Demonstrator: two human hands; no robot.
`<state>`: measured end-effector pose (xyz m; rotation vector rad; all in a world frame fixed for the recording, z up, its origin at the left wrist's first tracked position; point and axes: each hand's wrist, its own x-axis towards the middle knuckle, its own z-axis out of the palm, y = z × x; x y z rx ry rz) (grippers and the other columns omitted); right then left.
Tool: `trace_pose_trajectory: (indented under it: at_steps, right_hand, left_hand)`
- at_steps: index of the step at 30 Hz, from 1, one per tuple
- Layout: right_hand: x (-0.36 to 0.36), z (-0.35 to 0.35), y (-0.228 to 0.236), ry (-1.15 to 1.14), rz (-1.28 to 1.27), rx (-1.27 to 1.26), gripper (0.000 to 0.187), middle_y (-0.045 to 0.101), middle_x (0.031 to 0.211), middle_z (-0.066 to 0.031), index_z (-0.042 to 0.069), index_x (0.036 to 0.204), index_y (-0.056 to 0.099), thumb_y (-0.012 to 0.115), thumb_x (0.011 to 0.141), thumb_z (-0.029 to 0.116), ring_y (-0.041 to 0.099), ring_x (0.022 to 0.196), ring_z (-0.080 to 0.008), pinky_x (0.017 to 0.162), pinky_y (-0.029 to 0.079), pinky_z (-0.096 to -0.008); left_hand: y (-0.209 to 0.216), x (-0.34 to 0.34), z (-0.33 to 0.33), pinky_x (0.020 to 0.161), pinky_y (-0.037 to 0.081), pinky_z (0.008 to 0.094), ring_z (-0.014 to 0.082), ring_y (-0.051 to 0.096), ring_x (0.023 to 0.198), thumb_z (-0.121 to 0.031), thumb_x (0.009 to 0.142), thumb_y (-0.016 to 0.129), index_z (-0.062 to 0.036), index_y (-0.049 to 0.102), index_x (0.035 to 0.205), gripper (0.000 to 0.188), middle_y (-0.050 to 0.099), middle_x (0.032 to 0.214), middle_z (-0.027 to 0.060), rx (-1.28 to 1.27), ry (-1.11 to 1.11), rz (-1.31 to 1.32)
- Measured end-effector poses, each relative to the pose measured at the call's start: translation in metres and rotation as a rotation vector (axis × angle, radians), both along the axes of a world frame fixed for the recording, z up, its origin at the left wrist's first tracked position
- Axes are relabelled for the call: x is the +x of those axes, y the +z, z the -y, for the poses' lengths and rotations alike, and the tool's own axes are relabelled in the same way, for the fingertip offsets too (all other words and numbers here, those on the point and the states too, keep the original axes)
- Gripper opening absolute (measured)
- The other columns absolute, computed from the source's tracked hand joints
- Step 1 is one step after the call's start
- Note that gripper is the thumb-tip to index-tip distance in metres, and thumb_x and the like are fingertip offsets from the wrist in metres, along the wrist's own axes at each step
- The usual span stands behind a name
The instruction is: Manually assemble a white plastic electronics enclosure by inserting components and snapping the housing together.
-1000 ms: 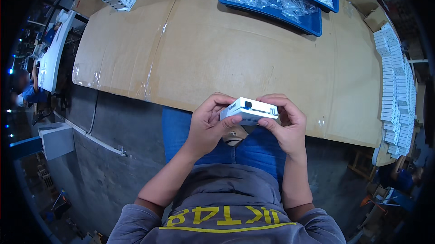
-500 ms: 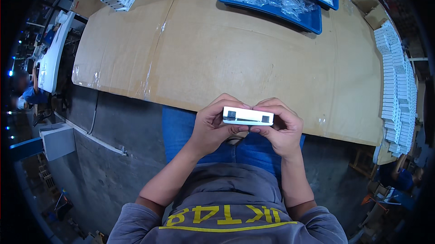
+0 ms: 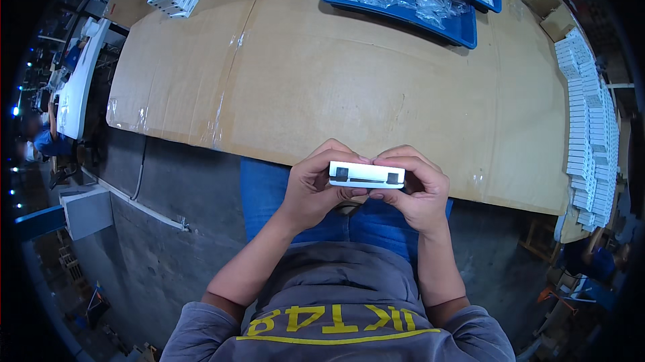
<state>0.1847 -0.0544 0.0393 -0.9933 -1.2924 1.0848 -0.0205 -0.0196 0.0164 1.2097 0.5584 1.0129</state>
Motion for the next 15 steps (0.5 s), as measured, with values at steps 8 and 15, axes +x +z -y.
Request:
trace_pose_trajectory:
  at_steps: [8,15]
  right_hand:
    - [0.0,0.0,-0.002,-0.024,0.068,0.068,0.038,0.075,0.103,-0.0142,-0.002,0.111,0.077,0.089,0.074,-0.003,0.073,0.094,-0.0213,0.081,0.057,-0.0311]
    - [-0.004,0.006,-0.013,-0.093,0.073,0.045,0.037,0.075,0.101,-0.0135,-0.002,0.11,0.077,0.089,0.075,-0.001,0.072,0.09,-0.0197,0.079,0.055,-0.0291]
  left_hand:
    - [0.0,0.001,-0.001,0.093,0.056,0.0268,0.0147,0.065,0.111,0.004,0.086,0.08,-0.0018,0.069,0.122,0.037,0.063,0.119,0.007,-0.008,-0.004,0.006]
    - [-0.005,0.002,-0.001,0.093,0.056,0.0272,0.0148,0.065,0.112,0.004,0.088,0.08,-0.0008,0.069,0.122,0.036,0.063,0.12,0.0075,-0.045,-0.023,0.018]
